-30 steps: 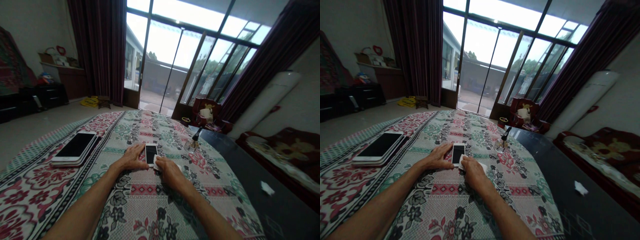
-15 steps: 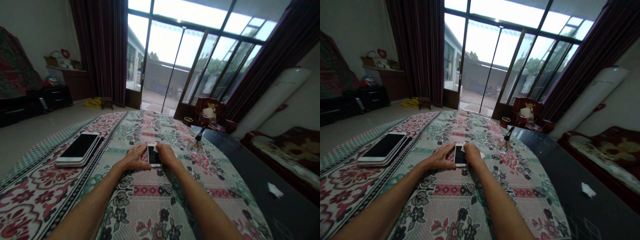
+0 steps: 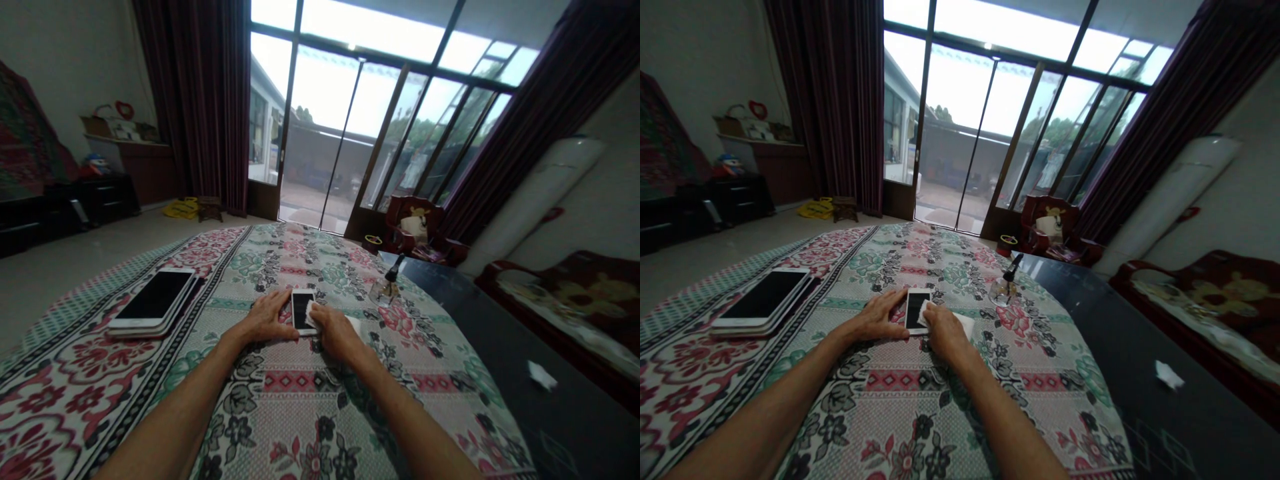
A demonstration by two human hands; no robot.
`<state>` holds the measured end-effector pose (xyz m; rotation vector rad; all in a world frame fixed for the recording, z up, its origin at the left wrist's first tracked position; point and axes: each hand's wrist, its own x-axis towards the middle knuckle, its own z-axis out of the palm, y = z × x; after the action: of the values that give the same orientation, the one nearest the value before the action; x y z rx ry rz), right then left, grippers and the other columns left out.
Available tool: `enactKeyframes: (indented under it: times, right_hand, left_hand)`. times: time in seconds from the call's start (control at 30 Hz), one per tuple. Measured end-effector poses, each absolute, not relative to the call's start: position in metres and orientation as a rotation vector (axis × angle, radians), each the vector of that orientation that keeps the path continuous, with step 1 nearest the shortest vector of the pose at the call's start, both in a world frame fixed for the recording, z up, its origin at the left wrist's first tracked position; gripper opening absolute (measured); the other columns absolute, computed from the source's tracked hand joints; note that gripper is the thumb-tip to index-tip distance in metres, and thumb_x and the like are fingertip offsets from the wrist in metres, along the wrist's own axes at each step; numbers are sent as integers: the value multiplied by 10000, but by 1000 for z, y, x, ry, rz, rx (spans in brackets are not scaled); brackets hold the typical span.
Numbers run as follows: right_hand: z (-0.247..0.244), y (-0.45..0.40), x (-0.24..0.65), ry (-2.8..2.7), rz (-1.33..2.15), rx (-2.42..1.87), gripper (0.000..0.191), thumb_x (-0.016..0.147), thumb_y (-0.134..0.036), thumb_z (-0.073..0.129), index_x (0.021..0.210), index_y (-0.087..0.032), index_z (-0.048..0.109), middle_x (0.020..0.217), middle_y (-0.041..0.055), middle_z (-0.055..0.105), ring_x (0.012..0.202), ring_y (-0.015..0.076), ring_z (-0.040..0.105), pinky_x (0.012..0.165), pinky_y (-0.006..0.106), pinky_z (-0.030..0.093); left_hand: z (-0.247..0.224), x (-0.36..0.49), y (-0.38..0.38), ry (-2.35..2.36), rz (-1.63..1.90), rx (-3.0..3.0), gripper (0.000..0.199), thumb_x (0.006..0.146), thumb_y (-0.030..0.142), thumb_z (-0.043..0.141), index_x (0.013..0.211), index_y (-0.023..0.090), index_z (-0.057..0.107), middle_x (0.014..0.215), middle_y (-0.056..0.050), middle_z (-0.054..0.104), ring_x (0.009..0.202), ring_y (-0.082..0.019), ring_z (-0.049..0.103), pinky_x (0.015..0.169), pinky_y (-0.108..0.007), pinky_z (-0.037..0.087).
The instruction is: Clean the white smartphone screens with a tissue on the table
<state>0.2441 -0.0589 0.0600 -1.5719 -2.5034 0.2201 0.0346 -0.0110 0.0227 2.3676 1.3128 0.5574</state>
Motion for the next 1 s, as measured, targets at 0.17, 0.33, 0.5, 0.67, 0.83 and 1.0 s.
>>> enactKeyframes:
  times: [0.17, 0.33, 0.5, 0.67, 0.83, 1.0]
  right_hand:
    - [63, -75, 243, -2569, 122, -1561, 199, 846, -55, 464, 851, -157, 635, 1012, 89, 652, 972, 187, 570, 832, 255, 396]
    - [61, -52, 234, -2472, 59, -1584, 238, 867, -53, 425, 854, -149, 643, 965, 88, 659, 966, 184, 563, 829, 252, 387]
    - [59, -16, 225, -2367, 95, -1683, 260, 841, -32, 429, 892, -145, 658, 1005, 100, 684, 949, 184, 587, 790, 239, 381]
    - [60, 0, 219, -2299, 116, -1778, 283, 817, -22, 444, 937, -150, 665, 972, 98, 699, 889, 174, 611, 723, 236, 362]
    - [58, -7, 224, -2385, 94, -1716, 291, 830, -29, 448, 960, -154, 676, 986, 95, 700, 901, 176, 614, 736, 238, 370]
    - [53, -33, 233, -2484, 67, -1514, 249, 878, -63, 450, 870, -148, 684, 997, 85, 686, 941, 174, 589, 797, 231, 381]
  left_hand:
    - [24, 35, -12, 1332, 552, 2354, 1060, 626, 534, 757, 1497, 204, 253, 1518, -173, 365, 1408, -395, 286, 1136, -541, 224]
    - [23, 36, -11, 1350, 533, 2343, 1086, 627, 530, 759, 1508, 198, 217, 1537, -175, 330, 1416, -386, 276, 1142, -525, 216]
    - [22, 35, -11, 1372, 507, 2342, 1118, 630, 556, 745, 1511, 128, 207, 1540, -205, 307, 1431, -370, 248, 1155, -476, 207]
    - [24, 36, -12, 1404, 461, 2329, 1117, 639, 581, 719, 1517, 136, 190, 1557, -198, 275, 1440, -372, 228, 1153, -490, 196]
    - [23, 36, -11, 1389, 491, 2320, 1118, 632, 565, 735, 1517, 145, 196, 1553, -199, 285, 1435, -380, 235, 1150, -500, 199]
    - [17, 35, -9, 1371, 553, 2298, 1113, 608, 520, 768, 1512, 172, 221, 1543, -188, 310, 1420, -404, 256, 1138, -528, 219]
